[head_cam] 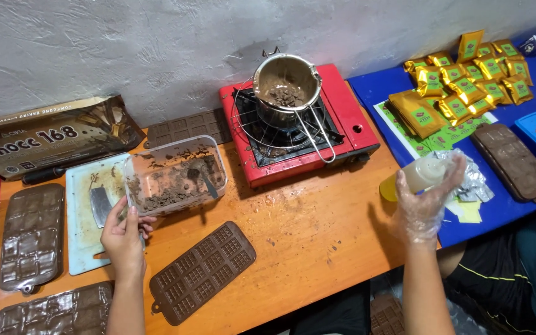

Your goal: A person wearing plastic gloves uses a spoon to transfer chocolate flakes from a plastic container into a small pot heating on a portable gas stove.

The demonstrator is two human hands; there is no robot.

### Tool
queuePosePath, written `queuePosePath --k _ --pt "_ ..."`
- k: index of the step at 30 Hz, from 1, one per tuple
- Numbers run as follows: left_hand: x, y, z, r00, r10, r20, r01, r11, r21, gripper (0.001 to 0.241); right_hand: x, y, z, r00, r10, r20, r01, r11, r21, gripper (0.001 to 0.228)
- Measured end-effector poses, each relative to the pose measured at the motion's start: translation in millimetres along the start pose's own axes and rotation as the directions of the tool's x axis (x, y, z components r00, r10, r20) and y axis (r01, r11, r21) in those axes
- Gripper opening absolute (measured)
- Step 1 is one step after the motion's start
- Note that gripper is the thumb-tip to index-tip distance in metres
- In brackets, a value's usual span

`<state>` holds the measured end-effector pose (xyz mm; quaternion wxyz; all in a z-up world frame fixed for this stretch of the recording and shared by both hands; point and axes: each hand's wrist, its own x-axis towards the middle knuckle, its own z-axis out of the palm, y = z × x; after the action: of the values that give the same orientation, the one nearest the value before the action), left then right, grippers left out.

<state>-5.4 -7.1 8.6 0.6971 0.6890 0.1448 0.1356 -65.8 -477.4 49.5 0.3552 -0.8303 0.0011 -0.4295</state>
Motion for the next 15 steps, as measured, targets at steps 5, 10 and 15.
queuePosePath --k 5,10,15 --pt "1 -3 0 1.0 0.009 -0.01 -0.009 1.0 -0.019 0.04 -21 -38 35 0.912 -0.382 -0.149 0.327 0.897 -0.298 0.018" --pt "-1 0 -1 1.0 -0.014 0.004 0.014 1.0 -0.019 0.041 -18 5 74 0.988 -0.116 0.1 0.148 0.89 -0.43 0.016" --pt "0 3 2 0.999 -0.048 -0.004 0.048 0.998 -0.041 0.041 -19 31 89 0.995 0.027 0.096 0.024 0.867 -0.497 0.022"
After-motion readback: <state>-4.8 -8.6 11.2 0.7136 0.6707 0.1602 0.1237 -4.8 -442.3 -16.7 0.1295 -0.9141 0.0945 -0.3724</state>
